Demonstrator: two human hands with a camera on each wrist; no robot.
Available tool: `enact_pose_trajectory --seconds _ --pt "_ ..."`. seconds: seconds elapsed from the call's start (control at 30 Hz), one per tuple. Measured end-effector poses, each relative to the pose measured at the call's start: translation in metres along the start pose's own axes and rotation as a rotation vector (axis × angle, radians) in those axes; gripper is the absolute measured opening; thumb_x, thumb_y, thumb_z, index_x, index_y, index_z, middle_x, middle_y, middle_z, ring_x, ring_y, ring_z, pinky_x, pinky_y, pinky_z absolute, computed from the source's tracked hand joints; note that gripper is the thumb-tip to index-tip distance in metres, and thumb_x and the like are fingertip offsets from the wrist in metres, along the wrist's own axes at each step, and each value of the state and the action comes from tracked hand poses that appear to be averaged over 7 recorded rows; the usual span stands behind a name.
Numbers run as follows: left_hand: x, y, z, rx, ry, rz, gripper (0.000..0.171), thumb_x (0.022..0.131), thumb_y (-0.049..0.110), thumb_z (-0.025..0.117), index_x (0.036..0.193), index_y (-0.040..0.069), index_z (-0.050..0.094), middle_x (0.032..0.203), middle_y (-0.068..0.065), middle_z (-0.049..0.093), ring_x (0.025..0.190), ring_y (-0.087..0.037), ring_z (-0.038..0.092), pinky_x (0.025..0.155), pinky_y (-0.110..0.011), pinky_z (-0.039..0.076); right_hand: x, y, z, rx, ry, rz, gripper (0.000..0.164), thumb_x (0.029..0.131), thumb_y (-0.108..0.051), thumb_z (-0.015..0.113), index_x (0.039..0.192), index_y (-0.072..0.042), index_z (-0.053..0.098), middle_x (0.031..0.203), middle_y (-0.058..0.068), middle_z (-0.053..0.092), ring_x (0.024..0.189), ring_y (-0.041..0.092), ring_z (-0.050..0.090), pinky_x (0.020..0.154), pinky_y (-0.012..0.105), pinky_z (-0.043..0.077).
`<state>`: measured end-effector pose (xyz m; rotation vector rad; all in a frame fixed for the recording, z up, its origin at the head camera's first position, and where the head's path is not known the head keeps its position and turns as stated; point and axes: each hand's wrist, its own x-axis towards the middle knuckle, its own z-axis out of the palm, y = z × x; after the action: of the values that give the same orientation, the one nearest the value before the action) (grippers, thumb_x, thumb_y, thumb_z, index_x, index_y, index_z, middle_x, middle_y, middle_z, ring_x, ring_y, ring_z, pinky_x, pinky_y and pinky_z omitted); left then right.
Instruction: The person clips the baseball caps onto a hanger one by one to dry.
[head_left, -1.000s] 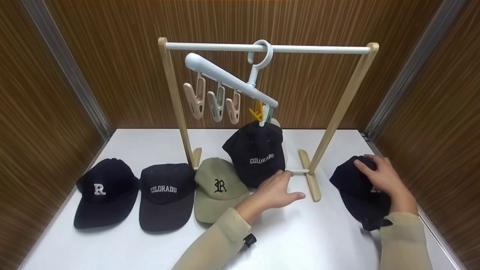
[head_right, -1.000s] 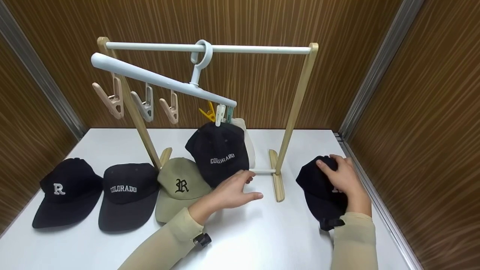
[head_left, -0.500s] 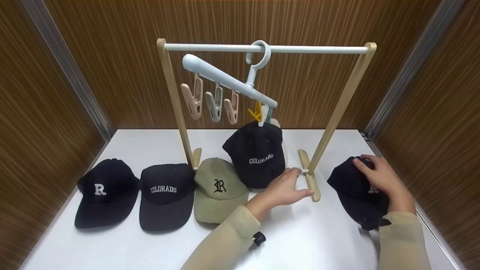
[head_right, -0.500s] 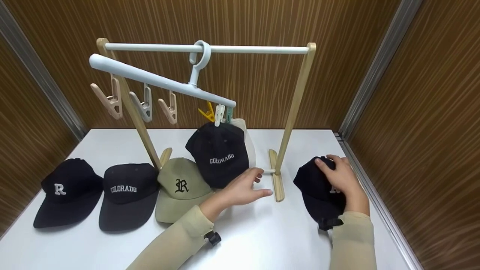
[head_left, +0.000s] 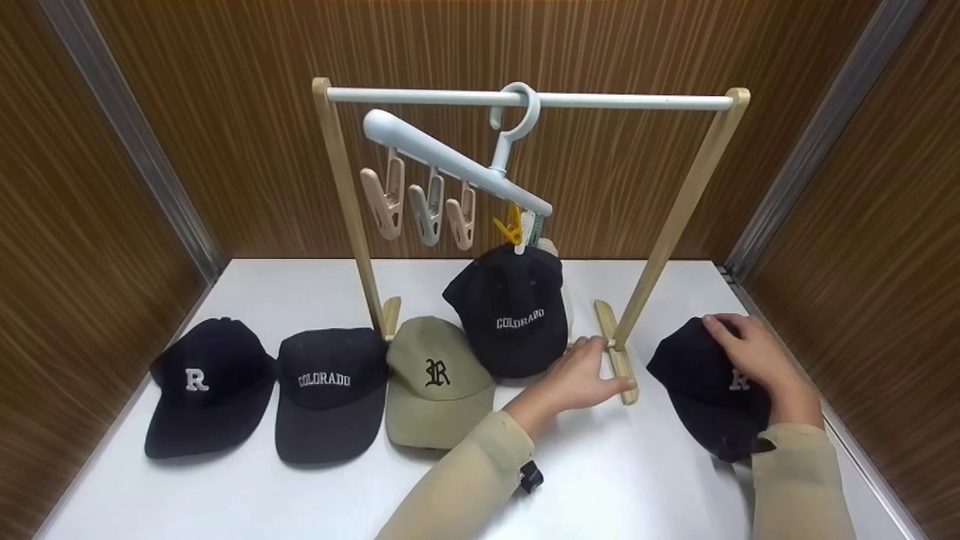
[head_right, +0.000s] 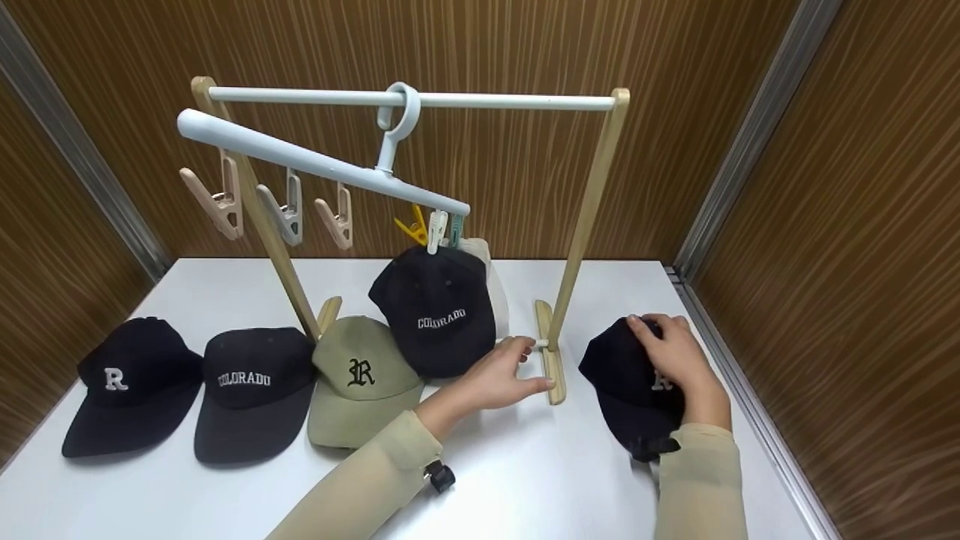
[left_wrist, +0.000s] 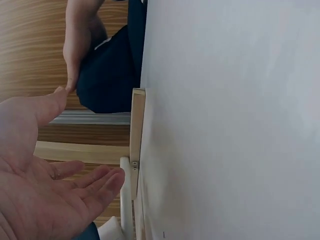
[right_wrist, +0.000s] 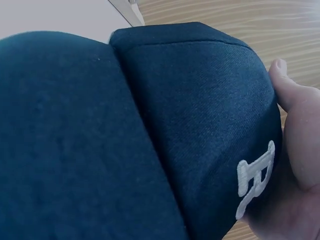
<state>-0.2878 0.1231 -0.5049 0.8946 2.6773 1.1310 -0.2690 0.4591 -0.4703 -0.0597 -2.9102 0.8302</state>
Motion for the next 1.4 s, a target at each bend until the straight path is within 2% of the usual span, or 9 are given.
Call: enact_pose_trajectory --seconds 0.27,0.43,0.57,0.77,0.93,1.03,1.27,1.4 --pt "0.004 -0.002 0.005 -0.009 -0.010 -0.012 0.079 0.098 0.056 0.080 0.157 0.008 0.056 0.136 -0.005 0.063 0.127 -0.018 0.063 0.109 -0.033 0.052 0.001 -0.004 0.003 0.022 -0.007 -0.016 0.075 0.120 -0.051 0.041 0.148 0.017 0.054 0.147 0.045 0.051 0.139 0.062 0.047 0.117 0.075 0.033" --pt "0.005 -0.003 0.009 -0.012 -0.011 0.003 0.079 0.098 0.055 0.081 0.156 0.007 0.057 0.129 -0.004 0.061 0.116 -0.014 0.064 0.101 -0.030 0.053 -0.001 -0.009 0.004 0.065 -0.046 0.012 0.077 0.119 -0.055 0.039 0.148 0.015 0.054 0.150 0.043 0.050 0.140 0.061 0.046 0.118 0.075 0.033" --pt "0.006 -0.001 0.010 -0.008 -0.004 0.011 0.078 0.098 0.054 0.082 0.154 0.007 0.058 0.129 -0.004 0.062 0.114 -0.014 0.063 0.100 -0.030 0.054 -0.001 -0.013 0.006 0.070 -0.051 0.027 0.076 0.119 -0.056 0.038 0.147 0.012 0.056 0.150 0.041 0.052 0.139 0.059 0.049 0.117 0.074 0.035" --pt "0.007 0.000 0.011 0.015 -0.007 0.007 0.081 0.098 0.057 0.080 0.157 0.007 0.056 0.135 -0.005 0.062 0.119 -0.016 0.065 0.102 -0.031 0.054 0.000 -0.019 0.010 0.097 -0.022 0.024 0.068 0.120 -0.054 0.039 0.138 0.008 0.061 0.139 0.036 0.061 0.126 0.050 0.056 0.107 0.064 0.042" --pt "0.009 -0.001 0.012 0.022 -0.004 0.009 0.082 0.098 0.057 0.080 0.157 0.006 0.055 0.137 -0.006 0.063 0.122 -0.016 0.064 0.104 -0.031 0.053 0.001 -0.022 0.012 0.120 -0.025 0.019 0.063 0.119 -0.055 0.041 0.133 0.002 0.065 0.129 0.027 0.066 0.113 0.038 0.057 0.096 0.051 0.044" --pt "0.010 -0.001 0.014 0.013 -0.007 0.012 0.082 0.099 0.058 0.080 0.158 0.006 0.055 0.140 -0.007 0.063 0.125 -0.017 0.064 0.106 -0.032 0.053 0.001 -0.023 0.013 0.132 -0.026 0.019 0.061 0.120 -0.053 0.041 0.133 0.001 0.065 0.127 0.024 0.066 0.111 0.035 0.056 0.094 0.047 0.043" --pt "0.012 -0.001 0.017 -0.031 -0.014 0.035 0.080 0.098 0.057 0.080 0.154 0.005 0.056 0.141 -0.007 0.064 0.124 -0.015 0.064 0.104 -0.031 0.053 0.002 -0.029 0.012 0.165 -0.044 0.006 0.060 0.121 -0.051 0.037 0.134 0.002 0.062 0.127 0.024 0.064 0.114 0.036 0.055 0.096 0.049 0.043" --pt "0.011 -0.001 0.017 -0.057 -0.022 0.051 0.077 0.098 0.054 0.082 0.152 0.004 0.058 0.138 -0.007 0.065 0.119 -0.013 0.063 0.100 -0.028 0.053 0.000 -0.034 0.013 0.193 -0.027 -0.007 0.056 0.121 -0.047 0.039 0.130 0.002 0.063 0.121 0.020 0.064 0.111 0.030 0.055 0.094 0.041 0.043"
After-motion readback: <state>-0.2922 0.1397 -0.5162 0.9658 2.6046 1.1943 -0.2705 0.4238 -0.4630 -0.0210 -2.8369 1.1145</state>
